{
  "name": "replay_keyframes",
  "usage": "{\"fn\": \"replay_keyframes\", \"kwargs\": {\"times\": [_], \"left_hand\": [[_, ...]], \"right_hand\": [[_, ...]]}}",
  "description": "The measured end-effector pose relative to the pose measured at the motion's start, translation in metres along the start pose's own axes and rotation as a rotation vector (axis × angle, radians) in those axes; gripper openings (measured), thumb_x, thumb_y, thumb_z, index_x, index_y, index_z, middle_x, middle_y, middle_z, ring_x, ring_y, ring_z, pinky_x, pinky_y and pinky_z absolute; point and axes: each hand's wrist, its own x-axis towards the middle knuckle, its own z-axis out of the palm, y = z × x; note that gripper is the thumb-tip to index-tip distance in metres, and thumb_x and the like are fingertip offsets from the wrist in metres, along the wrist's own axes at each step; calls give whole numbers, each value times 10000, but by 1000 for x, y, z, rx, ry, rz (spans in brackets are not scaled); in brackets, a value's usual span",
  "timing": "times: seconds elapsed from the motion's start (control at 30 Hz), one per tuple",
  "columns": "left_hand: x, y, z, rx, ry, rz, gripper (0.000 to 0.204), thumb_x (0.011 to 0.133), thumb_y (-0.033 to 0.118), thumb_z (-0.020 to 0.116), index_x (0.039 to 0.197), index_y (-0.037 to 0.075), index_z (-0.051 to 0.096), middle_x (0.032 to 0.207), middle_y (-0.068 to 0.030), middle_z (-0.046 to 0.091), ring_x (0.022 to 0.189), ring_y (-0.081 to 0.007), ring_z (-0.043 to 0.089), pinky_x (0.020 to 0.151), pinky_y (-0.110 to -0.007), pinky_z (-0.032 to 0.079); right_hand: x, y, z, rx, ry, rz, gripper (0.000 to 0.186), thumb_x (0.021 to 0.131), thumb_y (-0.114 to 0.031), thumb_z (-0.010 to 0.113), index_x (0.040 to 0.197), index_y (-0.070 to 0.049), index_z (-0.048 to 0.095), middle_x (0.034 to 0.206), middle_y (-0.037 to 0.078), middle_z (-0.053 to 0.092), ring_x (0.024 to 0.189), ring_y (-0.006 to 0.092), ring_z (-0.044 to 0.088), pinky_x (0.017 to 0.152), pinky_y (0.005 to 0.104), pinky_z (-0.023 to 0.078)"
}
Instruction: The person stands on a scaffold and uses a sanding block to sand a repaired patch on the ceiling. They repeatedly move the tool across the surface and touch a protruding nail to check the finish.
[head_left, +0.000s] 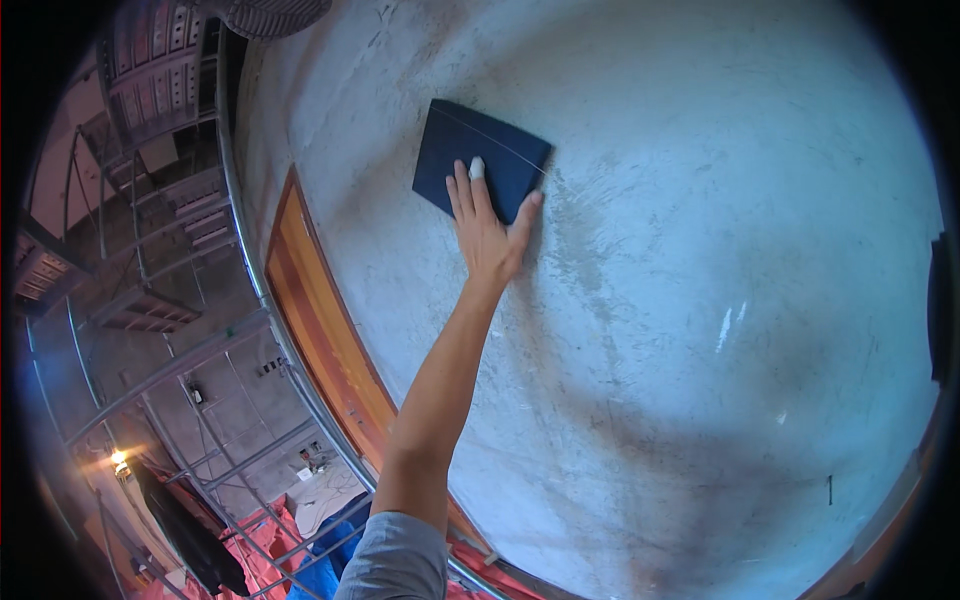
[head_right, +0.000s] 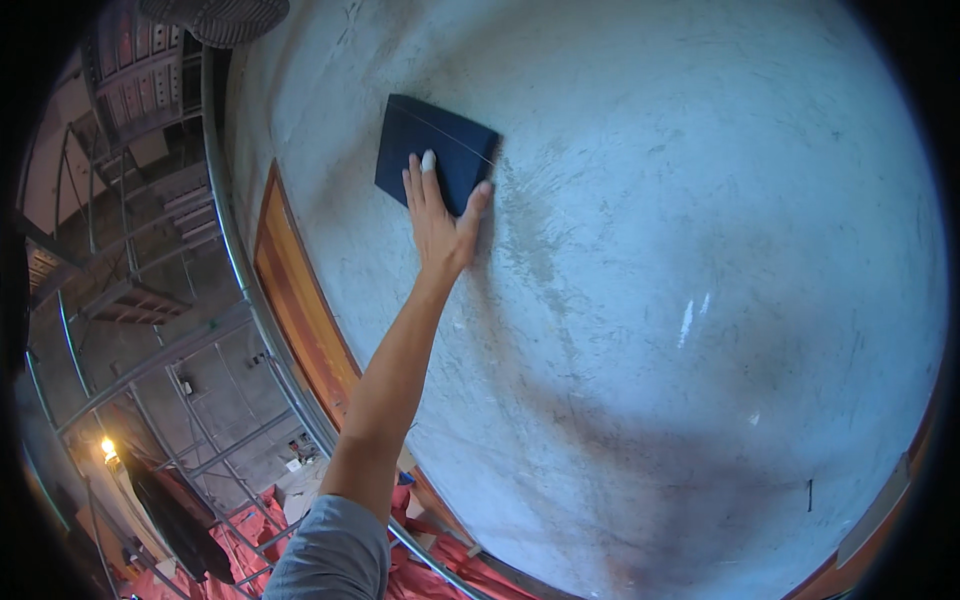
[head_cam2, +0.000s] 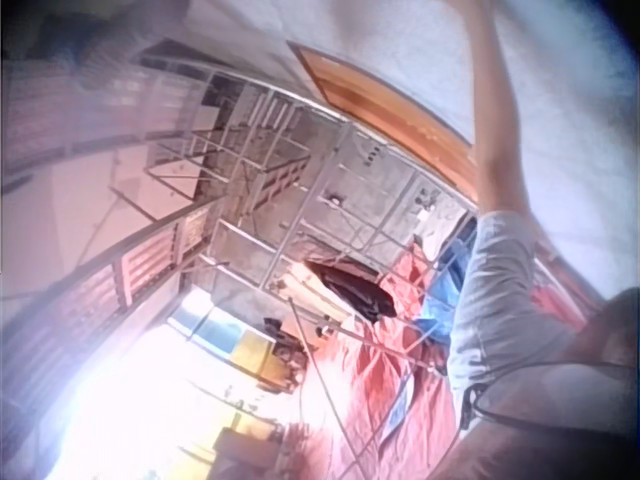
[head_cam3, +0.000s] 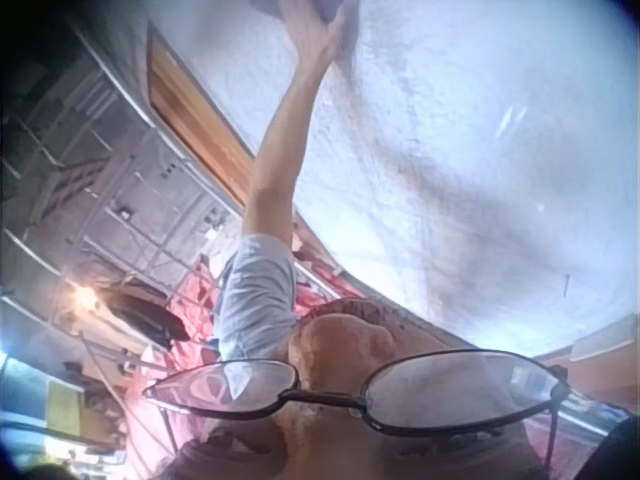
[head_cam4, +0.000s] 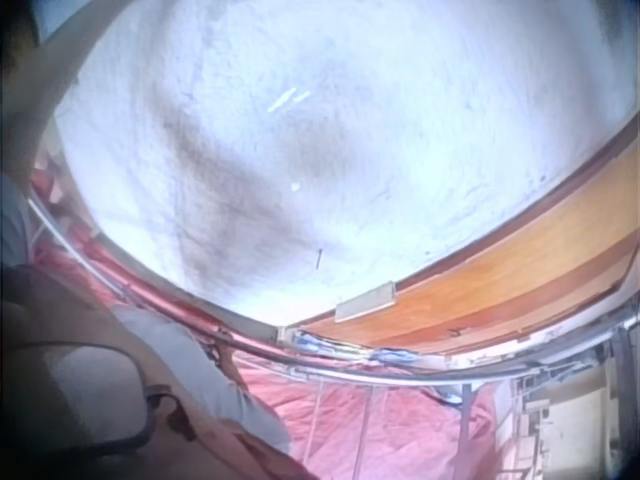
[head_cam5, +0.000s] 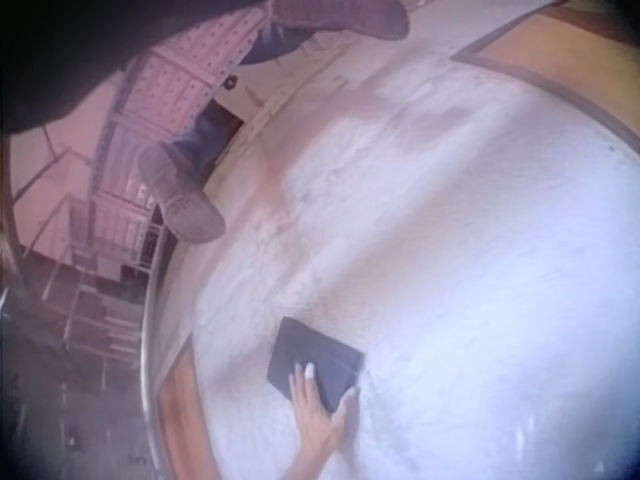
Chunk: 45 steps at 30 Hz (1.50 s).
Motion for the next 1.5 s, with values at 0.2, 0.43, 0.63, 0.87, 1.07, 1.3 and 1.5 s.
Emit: {"fn": "replay_keyframes", "kwargs": {"times": [0.2, 0.43, 0.63, 0.87, 1.07, 1.3, 1.5], "left_hand": [[-76, -13, -10, 73, -79, 9, 1017, 936, 609, 751, 1640, -7, 351, 1740, -316, 236, 1619, -525, 183, 1299, -601, 213], [-68, -11, -8, 55, -101, -35, 1019, 947, 620, 730, 1632, -31, 346, 1735, -329, 232, 1622, -528, 169, 1301, -593, 214], [-6, -12, 1, 41, -19, -17, 1034, 950, 630, 718, 1636, -42, 336, 1732, -339, 233, 1618, -529, 177, 1307, -577, 207], [55, -18, 6, 13, 56, -25, 1056, 960, 693, 665, 1642, -42, 335, 1722, -344, 255, 1611, -531, 193, 1312, -554, 211], [61, -10, 9, 30, 59, -53, 1067, 951, 702, 669, 1646, -32, 329, 1730, -328, 252, 1616, -517, 191, 1307, -557, 226], [37, -3, 2, 27, 29, -59, 1059, 943, 680, 694, 1646, -25, 333, 1737, -317, 248, 1622, -505, 193, 1302, -565, 233], [-39, 16, -11, -22, -15, -59, 1053, 925, 636, 748, 1645, -15, 339, 1732, -323, 256, 1612, -518, 213, 1301, -567, 236]], "right_hand": [[6, -3, -10, -15, 21, -4, 662, 1062, -623, 512, 969, -39, 811, 909, 215, 791, 832, 392, 753, 766, 530, 581], [13, 6, -21, -48, 34, -18, 661, 1062, -621, 512, 970, -40, 811, 911, 216, 791, 836, 394, 753, 770, 532, 581], [9, 1, -20, -47, 52, -5, 660, 1062, -621, 511, 972, -40, 811, 913, 218, 791, 839, 396, 753, 773, 533, 581], [11, 5, -8, -39, 80, 6, 659, 1062, -619, 510, 973, -40, 811, 916, 219, 790, 843, 398, 753, 776, 535, 581], [6, 5, 0, -28, 99, 21, 658, 1062, -619, 510, 975, -40, 810, 918, 220, 790, 847, 400, 753, 780, 536, 581], [11, 6, -10, -34, 138, 23, 657, 1063, -617, 509, 976, -40, 810, 920, 222, 790, 851, 402, 753, 783, 538, 581], [3, -10, -19, -25, 156, 34, 656, 1063, -616, 508, 978, -40, 810, 922, 223, 789, 854, 404, 753, 786, 539, 581]]}}
